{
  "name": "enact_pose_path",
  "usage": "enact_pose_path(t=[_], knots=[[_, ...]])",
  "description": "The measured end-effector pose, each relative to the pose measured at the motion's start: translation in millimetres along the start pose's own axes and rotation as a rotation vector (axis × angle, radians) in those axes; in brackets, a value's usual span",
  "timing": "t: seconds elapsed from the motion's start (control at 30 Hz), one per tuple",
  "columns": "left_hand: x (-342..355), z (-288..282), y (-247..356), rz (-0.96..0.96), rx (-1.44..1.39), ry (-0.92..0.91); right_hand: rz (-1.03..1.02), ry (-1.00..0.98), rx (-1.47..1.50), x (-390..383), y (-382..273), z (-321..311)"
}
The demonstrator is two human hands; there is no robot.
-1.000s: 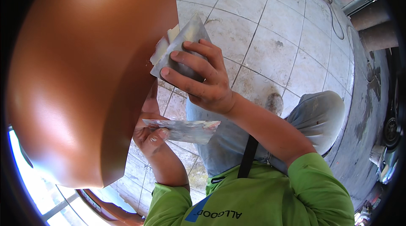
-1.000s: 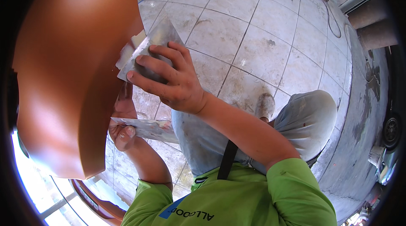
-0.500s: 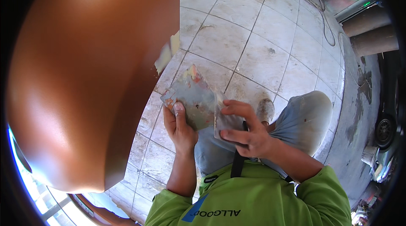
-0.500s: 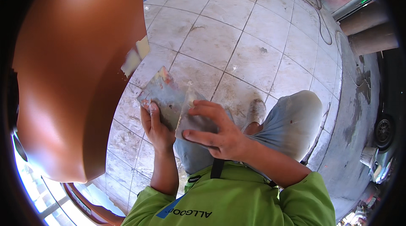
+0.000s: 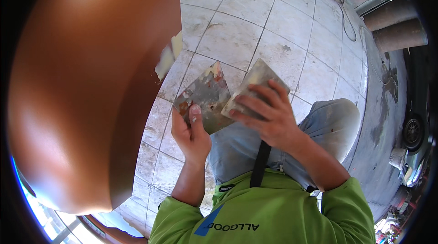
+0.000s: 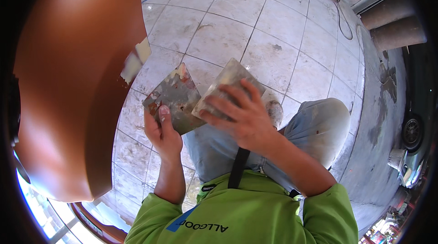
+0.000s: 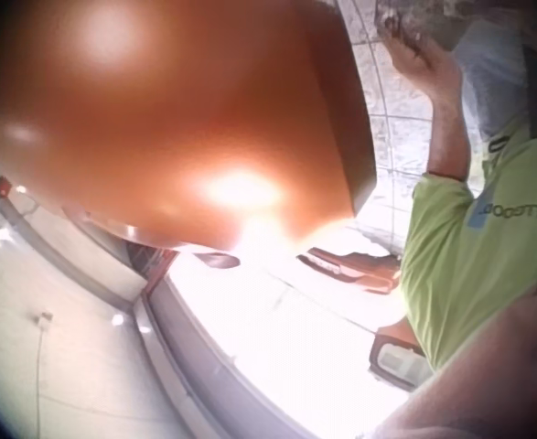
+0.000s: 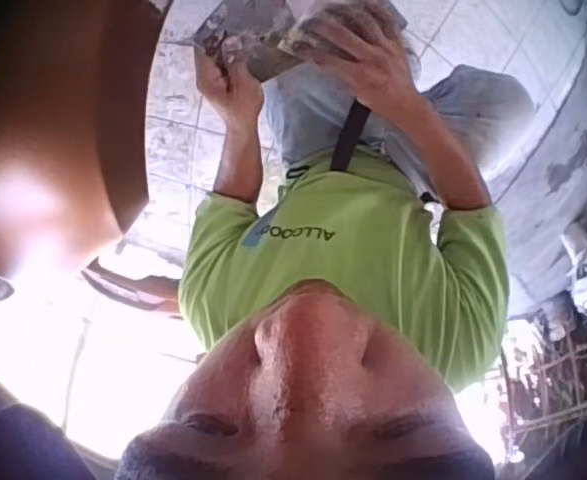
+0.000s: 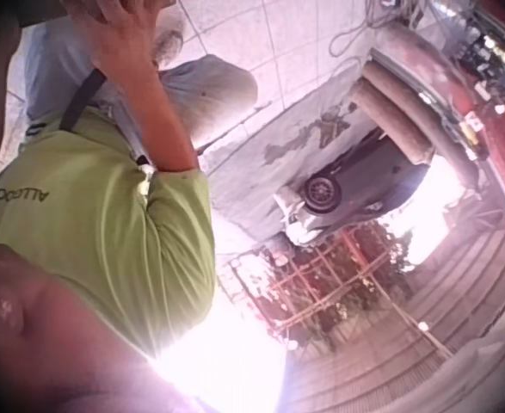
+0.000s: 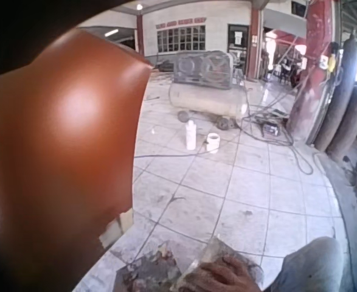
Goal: The person mixes body filler on a metal sheet using a putty knife, then applies the filler to a copper-colored car bumper. The person smooths the filler over the bumper surface with the putty knife.
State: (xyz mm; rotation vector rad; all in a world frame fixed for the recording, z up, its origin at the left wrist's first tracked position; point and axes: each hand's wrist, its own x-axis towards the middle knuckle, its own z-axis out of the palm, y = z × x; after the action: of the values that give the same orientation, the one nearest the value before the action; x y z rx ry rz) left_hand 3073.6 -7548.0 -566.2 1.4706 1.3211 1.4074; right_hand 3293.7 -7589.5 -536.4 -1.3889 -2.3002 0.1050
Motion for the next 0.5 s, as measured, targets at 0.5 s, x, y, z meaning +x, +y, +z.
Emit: enact_pose_path(t=[0.5], knots=[[29.3, -62.8, -7.1, 0.52, -0.219, -0.263, -0.108, 0.754, 0.337, 124.4, 6.6, 66.3]])
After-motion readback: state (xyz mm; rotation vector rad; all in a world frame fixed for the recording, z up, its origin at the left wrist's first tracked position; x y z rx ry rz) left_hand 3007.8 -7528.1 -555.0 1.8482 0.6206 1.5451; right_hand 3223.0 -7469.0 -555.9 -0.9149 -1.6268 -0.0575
